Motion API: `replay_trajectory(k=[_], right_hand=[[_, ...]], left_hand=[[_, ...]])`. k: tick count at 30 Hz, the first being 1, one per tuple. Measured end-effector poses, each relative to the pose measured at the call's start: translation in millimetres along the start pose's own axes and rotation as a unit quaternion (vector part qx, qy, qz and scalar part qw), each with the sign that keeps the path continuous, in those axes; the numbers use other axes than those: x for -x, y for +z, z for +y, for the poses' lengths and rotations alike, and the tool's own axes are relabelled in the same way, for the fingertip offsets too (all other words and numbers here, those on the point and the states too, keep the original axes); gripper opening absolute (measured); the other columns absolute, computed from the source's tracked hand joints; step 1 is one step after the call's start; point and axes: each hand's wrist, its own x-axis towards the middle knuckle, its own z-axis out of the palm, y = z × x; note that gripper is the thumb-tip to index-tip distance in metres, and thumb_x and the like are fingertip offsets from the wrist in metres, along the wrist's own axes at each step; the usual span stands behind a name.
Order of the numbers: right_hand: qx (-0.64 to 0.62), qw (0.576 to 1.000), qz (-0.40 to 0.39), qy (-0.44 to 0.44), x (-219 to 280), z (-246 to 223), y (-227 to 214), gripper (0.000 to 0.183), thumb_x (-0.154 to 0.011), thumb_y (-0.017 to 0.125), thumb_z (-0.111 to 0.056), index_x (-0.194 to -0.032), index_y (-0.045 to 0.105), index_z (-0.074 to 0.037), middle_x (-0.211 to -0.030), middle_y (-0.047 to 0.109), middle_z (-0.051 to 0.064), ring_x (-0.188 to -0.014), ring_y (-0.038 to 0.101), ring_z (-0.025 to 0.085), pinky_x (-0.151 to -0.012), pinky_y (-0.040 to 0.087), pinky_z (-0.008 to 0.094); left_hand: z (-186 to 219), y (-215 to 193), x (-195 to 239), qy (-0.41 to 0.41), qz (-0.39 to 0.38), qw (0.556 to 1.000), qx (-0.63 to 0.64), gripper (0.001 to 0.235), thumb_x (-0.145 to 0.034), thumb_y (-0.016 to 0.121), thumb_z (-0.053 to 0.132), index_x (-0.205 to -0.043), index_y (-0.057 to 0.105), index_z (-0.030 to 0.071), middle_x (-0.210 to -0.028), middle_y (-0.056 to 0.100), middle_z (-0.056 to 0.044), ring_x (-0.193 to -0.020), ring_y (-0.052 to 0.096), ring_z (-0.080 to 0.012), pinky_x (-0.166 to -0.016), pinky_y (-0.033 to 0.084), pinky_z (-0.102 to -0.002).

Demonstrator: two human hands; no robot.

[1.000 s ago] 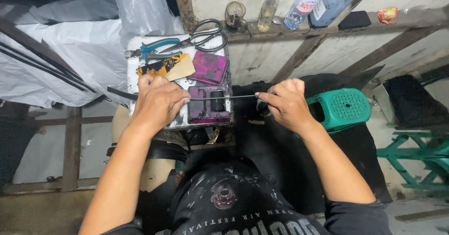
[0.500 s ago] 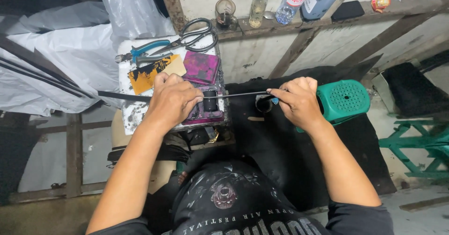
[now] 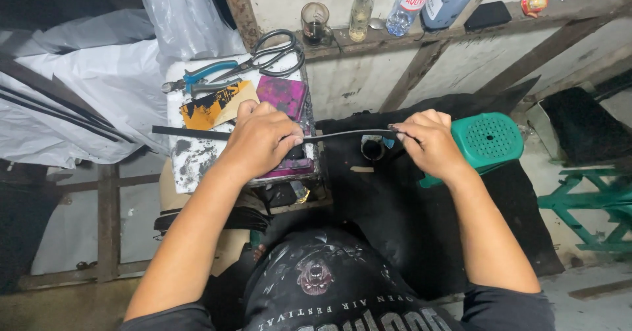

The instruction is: Applying dye to the edges of leather straps and hanging them on a drying line using clothespins.

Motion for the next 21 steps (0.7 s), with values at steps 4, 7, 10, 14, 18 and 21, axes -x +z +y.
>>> replay_trajectory(k=[4, 7, 10, 14, 18, 21], right_hand=[[-0.08, 0.994, -0.062, 0.048, -3, 14, -6, 0.007, -0.09, 0.072, -0.015, -0.096, 0.072, -0.016, -0.094, 0.07, -0.002, -0.099, 0.062, 0.02, -0.095, 0.038, 0.037], [-0.169, 0.977, -0.097, 0.088, -9, 20, -2, 0.009, -0.091, 0.06, -0.011, -0.092, 0.069, -0.013, -0.088, 0.071, 0.003, -0.094, 0.065, 0.026, -0.091, 0.043, 0.041], [-0.306, 0.938, -0.109, 0.122, -13, 17, 5, 0.015, -0.088, 0.056, -0.005, -0.093, 0.069, -0.002, -0.086, 0.073, 0.015, -0.088, 0.069, 0.03, -0.087, 0.049, 0.045], [-0.386, 0.9, -0.155, 0.128, -32, -5, 6, 0.019, -0.089, 0.055, -0.01, -0.09, 0.072, -0.002, -0.083, 0.072, 0.013, -0.083, 0.066, 0.025, -0.086, 0.049, 0.041], [-0.395, 0.9, -0.165, 0.079, -60, -45, -6, 0.016, -0.092, 0.062, -0.008, -0.098, 0.075, 0.0, -0.087, 0.07, 0.013, -0.086, 0.063, 0.025, -0.091, 0.045, 0.04], [-0.37, 0.914, -0.164, 0.03, -75, -65, -14, 0.01, -0.088, 0.072, -0.004, -0.097, 0.075, -0.002, -0.085, 0.07, 0.006, -0.087, 0.065, 0.023, -0.092, 0.043, 0.037]], left_hand=[[13, -10, -10, -0.018, -0.024, 0.999, 0.042, 0.006, -0.088, 0.078, 0.025, -0.088, 0.072, 0.023, -0.078, 0.068, 0.004, -0.089, 0.061, -0.0195, -0.093, 0.038, -0.038], [19, -10, -18, -0.019, -0.036, 0.996, 0.077, 0.007, -0.089, 0.077, 0.026, -0.089, 0.072, 0.022, -0.079, 0.069, 0.003, -0.088, 0.063, -0.0212, -0.091, 0.04, -0.038], [24, -11, -25, -0.025, -0.05, 0.995, 0.085, 0.007, -0.09, 0.076, 0.026, -0.089, 0.072, 0.021, -0.079, 0.07, 0.002, -0.087, 0.064, -0.0221, -0.089, 0.042, -0.038], [26, -6, -32, -0.036, -0.06, 0.992, 0.105, 0.007, -0.093, 0.074, 0.026, -0.09, 0.073, 0.019, -0.079, 0.07, 0.0, -0.084, 0.065, -0.0234, -0.088, 0.044, -0.038], [24, 4, -34, -0.046, -0.064, 0.99, 0.113, 0.009, -0.094, 0.073, 0.028, -0.092, 0.073, 0.019, -0.08, 0.071, 0.0, -0.084, 0.068, -0.0241, -0.09, 0.047, -0.038], [27, 1, -35, -0.054, -0.072, 0.989, 0.117, 0.008, -0.095, 0.072, 0.027, -0.093, 0.073, 0.019, -0.08, 0.071, 0.0, -0.084, 0.069, -0.0247, -0.092, 0.047, -0.038]])
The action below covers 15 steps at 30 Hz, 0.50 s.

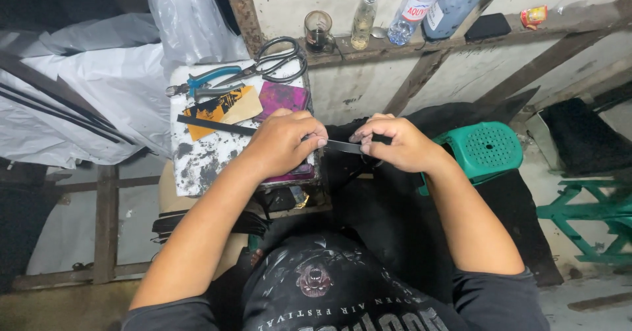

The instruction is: Applying dye to the edges of leather straps and hanging them on a drying line using clothespins.

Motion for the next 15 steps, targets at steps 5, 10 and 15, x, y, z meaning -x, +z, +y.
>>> replay_trajectory(k=[5, 10, 15], right_hand=[[0.091, 0.994, -0.008, -0.053, -12, -7, 4, 0.008, -0.089, 0.073, -0.003, -0.097, 0.076, -0.005, -0.083, 0.071, 0.004, -0.085, 0.065, 0.025, -0.091, 0.043, 0.037], [0.154, 0.986, -0.002, -0.058, -18, -9, 8, 0.007, -0.093, 0.07, -0.004, -0.095, 0.077, -0.006, -0.082, 0.071, 0.002, -0.085, 0.063, 0.022, -0.092, 0.04, 0.035], [0.217, 0.974, 0.009, -0.069, -22, 2, 16, 0.005, -0.096, 0.071, -0.01, -0.096, 0.076, -0.008, -0.086, 0.072, 0.0, -0.089, 0.063, 0.02, -0.094, 0.039, 0.034]], left_hand=[[1, -32, 17, -0.038, -0.018, 0.999, 0.002, 0.008, -0.093, 0.073, 0.026, -0.099, 0.075, 0.021, -0.085, 0.073, -0.001, -0.09, 0.07, -0.0289, -0.095, 0.046, -0.041], [-17, -80, 58, -0.124, -0.023, 0.992, -0.015, 0.01, -0.094, 0.072, 0.021, -0.101, 0.078, 0.019, -0.088, 0.077, -0.003, -0.092, 0.069, -0.0299, -0.1, 0.042, -0.042], [-36, -113, 104, -0.202, 0.017, 0.977, -0.073, 0.012, -0.089, 0.077, 0.017, -0.101, 0.08, 0.018, -0.088, 0.079, -0.003, -0.094, 0.07, -0.0293, -0.104, 0.039, -0.041]])
